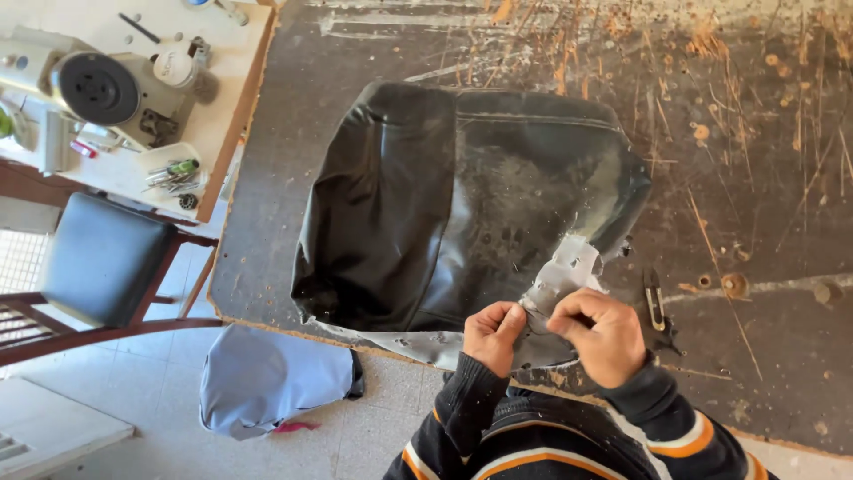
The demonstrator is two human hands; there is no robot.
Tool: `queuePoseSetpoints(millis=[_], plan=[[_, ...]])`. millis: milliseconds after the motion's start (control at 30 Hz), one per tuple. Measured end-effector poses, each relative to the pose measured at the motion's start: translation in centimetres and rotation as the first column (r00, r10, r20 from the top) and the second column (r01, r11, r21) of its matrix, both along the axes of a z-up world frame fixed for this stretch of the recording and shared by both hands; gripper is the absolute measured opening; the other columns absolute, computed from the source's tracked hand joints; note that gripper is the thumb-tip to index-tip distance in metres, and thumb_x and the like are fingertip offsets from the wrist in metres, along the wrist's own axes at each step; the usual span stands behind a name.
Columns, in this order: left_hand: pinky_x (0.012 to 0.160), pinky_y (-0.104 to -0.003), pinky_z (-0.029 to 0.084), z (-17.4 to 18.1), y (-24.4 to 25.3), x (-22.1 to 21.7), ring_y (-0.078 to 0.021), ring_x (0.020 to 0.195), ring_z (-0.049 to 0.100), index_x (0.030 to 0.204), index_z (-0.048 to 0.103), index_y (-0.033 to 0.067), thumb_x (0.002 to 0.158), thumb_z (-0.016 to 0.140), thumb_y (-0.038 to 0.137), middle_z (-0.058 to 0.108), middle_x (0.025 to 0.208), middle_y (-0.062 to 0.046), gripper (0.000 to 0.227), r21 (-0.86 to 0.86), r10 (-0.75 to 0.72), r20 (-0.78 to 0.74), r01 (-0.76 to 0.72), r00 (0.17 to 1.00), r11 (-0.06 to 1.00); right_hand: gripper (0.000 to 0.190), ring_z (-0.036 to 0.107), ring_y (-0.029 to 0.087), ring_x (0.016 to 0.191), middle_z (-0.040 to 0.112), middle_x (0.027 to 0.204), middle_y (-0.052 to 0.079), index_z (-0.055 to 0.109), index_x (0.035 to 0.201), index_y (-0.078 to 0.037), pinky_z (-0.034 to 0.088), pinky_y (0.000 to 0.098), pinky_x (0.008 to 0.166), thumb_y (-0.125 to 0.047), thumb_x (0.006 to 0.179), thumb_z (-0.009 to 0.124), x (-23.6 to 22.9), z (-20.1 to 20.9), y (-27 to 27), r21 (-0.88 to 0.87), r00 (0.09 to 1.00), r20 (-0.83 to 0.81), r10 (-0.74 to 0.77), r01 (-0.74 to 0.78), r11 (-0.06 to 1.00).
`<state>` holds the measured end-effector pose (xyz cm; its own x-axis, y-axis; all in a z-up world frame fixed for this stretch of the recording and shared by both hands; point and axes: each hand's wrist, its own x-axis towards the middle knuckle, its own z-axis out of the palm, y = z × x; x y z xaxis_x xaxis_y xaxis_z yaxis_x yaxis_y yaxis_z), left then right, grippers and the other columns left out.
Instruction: Stripping a black vinyl cover from a seat base using hands and a prying tool
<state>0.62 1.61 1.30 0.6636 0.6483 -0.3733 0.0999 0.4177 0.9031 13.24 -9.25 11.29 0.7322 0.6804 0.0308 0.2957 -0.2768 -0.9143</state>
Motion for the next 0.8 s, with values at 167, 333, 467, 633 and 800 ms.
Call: queuePoseSetpoints(millis=[167,333,467,633,800], plan=[[0.058,-0.022,0.035,0.1,0.7,1.1,-0.0043,0.063,0.043,0.082,0.068,0.0091,0.1,0.067,0.02,0.055,0.068,0.007,0.022,-0.013,-0.011,0.063,0.012,0.998,1.0,0.014,0.067,0.015,0.087,0.078,0.099,0.009,0.063,0.077,-0.01,0.051,0.0279,0.072,-0.005,0.089,0.069,1.4,-1.8,-1.6,0.182,0.921,-0.371,0.121,-0.055,0.982],[0.059,-0.025,0.039,1.1,0.7,2.3,-0.0047,0.064,0.044,0.077,0.067,0.0106,0.099,0.067,0.02,0.054,0.067,0.008,0.024,0.101,-0.024,-0.071,0.031,0.997,0.994,0.02,0.045,0.014,0.041,0.064,0.064,0.014,0.052,0.074,-0.006,0.036,0.0252,0.038,0.001,0.091,0.059,1.4,0.9,0.3,0.356,0.832,-0.493,0.254,-0.073,0.932],[0.065,-0.028,0.049,-4.3,2.5,3.1,-0.0072,0.07,0.055,0.086,0.079,0.0102,0.089,0.075,0.026,0.064,0.071,0.006,0.017,0.164,0.235,-0.214,-0.203,0.948,0.965,0.027,0.048,0.012,0.04,0.066,0.053,0.003,0.061,0.062,-0.011,0.039,0.0278,0.041,0.013,0.07,0.05,2.4,1.9,-0.8,-0.031,0.937,-0.296,0.187,-0.205,0.978],[0.059,-0.028,0.041,1.1,5.6,4.5,-0.006,0.065,0.046,0.073,0.069,0.0091,0.095,0.065,0.025,0.055,0.064,0.008,0.028,0.231,0.159,-0.175,-0.116,0.972,0.966,0.02,0.051,0.02,0.05,0.06,0.06,0.008,0.054,0.074,-0.009,0.039,0.0342,0.054,-0.005,0.088,0.068,4.2,-4.8,-6.1,-0.262,0.963,-0.267,0.038,-0.11,0.959],[0.063,-0.029,0.046,3.1,6.9,6.7,-0.0058,0.069,0.051,0.08,0.077,0.007,0.091,0.067,0.03,0.06,0.066,0.007,0.027,0.228,0.14,-0.274,-0.077,0.952,0.971,0.026,0.076,0.037,0.07,0.077,0.074,0.011,0.057,0.11,-0.028,0.054,0.0493,0.063,-0.014,0.088,0.06,2.8,-4.9,-3.5,-0.639,0.984,0.1,0.147,-0.05,0.768]])
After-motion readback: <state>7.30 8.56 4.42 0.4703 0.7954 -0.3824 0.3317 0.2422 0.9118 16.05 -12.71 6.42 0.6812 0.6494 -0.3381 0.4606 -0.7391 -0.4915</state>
